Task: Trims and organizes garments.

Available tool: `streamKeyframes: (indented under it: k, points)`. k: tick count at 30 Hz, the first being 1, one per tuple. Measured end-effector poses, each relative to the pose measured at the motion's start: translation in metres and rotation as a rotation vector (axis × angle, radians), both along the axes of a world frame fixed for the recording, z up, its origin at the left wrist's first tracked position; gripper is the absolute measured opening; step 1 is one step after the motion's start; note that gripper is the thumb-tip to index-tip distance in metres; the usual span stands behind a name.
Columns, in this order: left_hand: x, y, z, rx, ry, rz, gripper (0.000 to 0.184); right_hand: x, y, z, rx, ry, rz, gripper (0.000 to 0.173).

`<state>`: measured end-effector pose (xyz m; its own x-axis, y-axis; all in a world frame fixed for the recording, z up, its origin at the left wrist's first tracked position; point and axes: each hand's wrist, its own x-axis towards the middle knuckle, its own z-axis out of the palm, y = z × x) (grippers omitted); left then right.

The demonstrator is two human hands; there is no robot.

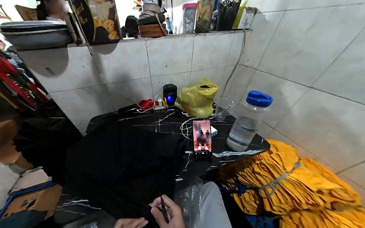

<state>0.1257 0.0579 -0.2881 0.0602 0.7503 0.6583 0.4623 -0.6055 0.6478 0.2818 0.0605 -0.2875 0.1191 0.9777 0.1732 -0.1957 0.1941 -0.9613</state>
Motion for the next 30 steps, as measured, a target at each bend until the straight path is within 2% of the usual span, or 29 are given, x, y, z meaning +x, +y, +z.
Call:
streamKeyframes:
  k: [7,9,12,14,18,24,28,30]
  points:
    - [-0.005,0.003,0.001,-0.079,-0.024,-0.132,0.016,-0.001,-0.002,0.0,-0.027,-0.007,0.001,0.008]
    - [-0.003,0.004,0.002,-0.073,-0.021,-0.091,0.017,0.001,-0.002,0.0,-0.03,-0.014,-0.004,0.008]
    - [-0.002,0.01,-0.001,-0.086,0.032,-0.006,0.032,0.003,-0.001,0.0,-0.032,-0.023,0.009,0.009]
    - [0.0,0.012,-0.004,-0.086,0.036,-0.014,0.029,0.002,-0.001,0.0,-0.027,-0.035,0.018,0.009]
    - [0.002,0.01,-0.005,-0.085,0.009,-0.022,0.009,0.002,-0.002,-0.003,-0.033,-0.051,0.006,0.01]
    - [0.004,0.009,0.0,-0.129,0.007,-0.062,0.011,0.002,-0.003,0.002,-0.027,-0.07,0.002,0.011]
    - [0.001,0.011,-0.003,-0.16,0.009,-0.023,0.019,0.004,-0.001,-0.002,-0.015,-0.076,0.053,0.017]
    - [-0.001,0.012,-0.005,-0.152,0.021,-0.012,0.016,0.006,0.0,-0.004,-0.002,-0.097,0.081,0.019]
